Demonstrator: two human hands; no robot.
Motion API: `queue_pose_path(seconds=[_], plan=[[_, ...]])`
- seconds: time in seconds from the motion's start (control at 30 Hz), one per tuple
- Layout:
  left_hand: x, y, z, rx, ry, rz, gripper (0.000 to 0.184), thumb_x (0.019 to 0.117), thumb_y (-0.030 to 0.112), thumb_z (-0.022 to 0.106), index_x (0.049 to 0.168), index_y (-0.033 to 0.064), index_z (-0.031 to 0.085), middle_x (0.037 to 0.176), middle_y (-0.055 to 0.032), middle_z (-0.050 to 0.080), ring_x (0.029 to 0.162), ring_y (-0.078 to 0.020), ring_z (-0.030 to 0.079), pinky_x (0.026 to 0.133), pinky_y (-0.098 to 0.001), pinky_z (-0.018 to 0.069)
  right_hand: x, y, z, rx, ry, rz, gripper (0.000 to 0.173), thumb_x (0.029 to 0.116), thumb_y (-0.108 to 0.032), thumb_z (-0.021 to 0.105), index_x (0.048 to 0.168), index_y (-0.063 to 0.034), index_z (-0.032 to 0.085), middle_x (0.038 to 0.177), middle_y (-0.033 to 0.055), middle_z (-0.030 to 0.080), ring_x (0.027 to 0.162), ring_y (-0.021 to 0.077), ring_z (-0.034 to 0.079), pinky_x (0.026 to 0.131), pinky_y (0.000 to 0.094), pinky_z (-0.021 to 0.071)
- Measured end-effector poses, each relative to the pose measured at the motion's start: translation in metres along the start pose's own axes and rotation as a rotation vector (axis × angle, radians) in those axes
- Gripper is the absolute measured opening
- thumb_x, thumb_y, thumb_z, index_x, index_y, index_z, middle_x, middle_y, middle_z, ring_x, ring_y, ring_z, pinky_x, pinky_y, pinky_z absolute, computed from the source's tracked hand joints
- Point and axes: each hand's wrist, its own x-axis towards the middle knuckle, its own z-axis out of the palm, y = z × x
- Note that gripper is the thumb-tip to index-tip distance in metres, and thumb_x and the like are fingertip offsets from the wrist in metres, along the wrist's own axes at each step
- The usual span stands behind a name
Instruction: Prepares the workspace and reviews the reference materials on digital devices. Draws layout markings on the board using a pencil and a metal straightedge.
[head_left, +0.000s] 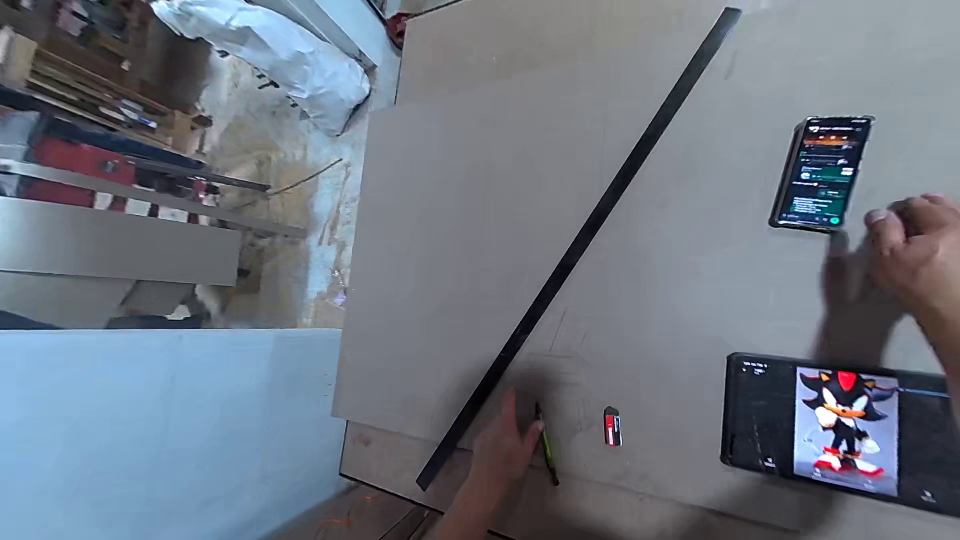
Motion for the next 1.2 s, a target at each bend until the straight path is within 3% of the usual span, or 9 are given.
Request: queue_pose_path(seconds=[0.13,0.23,0.4,0.53,0.63,0.73,0.93,1.1,1.2], plan=[[-0.007,-0.003,0.027,0.076,0.076,0.196,0.067,0.1051,0.031,0.050,0.165,0.0145,0.025,0.120,-0.0176,0.071,0.102,-0.0333,0.073,0.089,-0.0525,0.0587,-0.148,-0.086,-0.022,0.052,-0.061,-0.117,0.057,0.1073,-0.045,0.043,0.149,-0.0073,0.052,0.144,0.0231,0.058,0.132,0.0459,0.055,0.108,0.0688,0.0408],[-0.004,-0.009,0.020,0.113,0.031,0.267,0.068,0.1036,0.023,0.050,0.166,0.0228,0.022,0.119,-0.0168,0.071,0.101,-0.0330,0.072,0.088,-0.0525,0.0588,-0.297,-0.115,-0.001,0.165,-0.139,-0.113,0.047,0.1068,-0.039,0.047,0.142,-0.0125,0.061,0.141,0.0094,0.063,0.129,0.0255,0.062,0.107,0.0514,0.0528],[0.006,-0.043,0.011,-0.154,0.055,0.352,0.063,0.0993,0.020,0.056,0.160,0.0273,0.039,0.089,-0.0096,0.070,0.077,-0.0256,0.068,0.076,-0.0485,0.0581,-0.443,-0.099,0.012,0.685,-0.169,0.479,0.040,0.1062,-0.027,0.054,0.137,-0.0022,0.062,0.120,0.0088,0.074,0.100,0.0181,0.074,0.082,0.0392,0.0632],[0.002,-0.066,-0.005,-0.646,0.025,0.303,0.030,0.1028,0.011,0.056,0.125,0.0176,0.075,0.102,-0.0044,0.076,0.069,-0.0132,0.065,0.066,-0.0363,0.0568,-0.426,-0.068,0.005,0.962,-0.117,0.782,0.042,0.1084,-0.026,0.051,0.142,-0.0018,0.056,0.122,0.0115,0.073,0.100,0.0229,0.072,0.081,0.0418,0.0598],[-0.007,-0.085,-0.001,-1.112,-0.116,0.311,0.032,0.1012,0.009,0.046,0.122,0.0019,0.070,0.099,-0.0073,0.074,0.070,-0.0124,0.066,0.063,-0.0289,0.0577,-0.388,-0.057,-0.004,1.165,0.021,0.904,0.037,0.1103,-0.022,0.045,0.137,0.0015,0.056,0.116,0.0146,0.073,0.095,0.0213,0.073,0.079,0.0377,0.0595],[-0.018,-0.100,0.016,-1.317,-0.187,0.361,0.038,0.0941,0.011,0.039,0.121,0.0022,0.065,0.084,-0.0049,0.071,0.072,-0.0152,0.070,0.068,-0.0331,0.0617,-0.367,-0.050,-0.010,1.330,0.116,1.014,0.034,0.1110,-0.025,0.043,0.129,-0.0006,0.058,0.108,0.0122,0.075,0.085,0.0171,0.072,0.070,0.0322,0.0568],[-0.057,-0.070,0.046,-1.136,-0.014,0.355,0.025,0.0928,0.004,0.060,0.117,0.0002,0.058,0.086,-0.0049,0.073,0.075,-0.0144,0.073,0.071,-0.0311,0.0632,-0.340,-0.036,-0.007,1.433,0.008,0.940,0.038,0.1107,-0.028,0.044,0.138,-0.0031,0.055,0.117,0.0113,0.074,0.088,0.0165,0.072,0.071,0.0302,0.0559],[-0.066,0.002,0.086,-0.695,0.310,0.526,0.046,0.0933,0.034,0.068,0.121,-0.0016,0.057,0.090,-0.0042,0.067,0.073,-0.0080,0.063,0.065,-0.0259,0.0568,-0.280,-0.031,0.000,1.479,-0.038,0.762,0.041,0.1098,-0.026,0.045,0.143,-0.0042,0.054,0.126,0.0115,0.071,0.097,0.0163,0.072,0.077,0.0312,0.0568],[-0.041,0.055,0.117,-0.502,0.445,0.442,0.062,0.0911,0.041,0.069,0.131,-0.0039,0.055,0.104,-0.0167,0.067,0.084,-0.0218,0.066,0.073,-0.0420,0.0589,-0.267,-0.049,0.008,1.444,-0.231,0.565,0.043,0.1076,-0.025,0.044,0.146,-0.0074,0.054,0.132,0.0084,0.066,0.091,0.0154,0.068,0.072,0.0309,0.0562]])
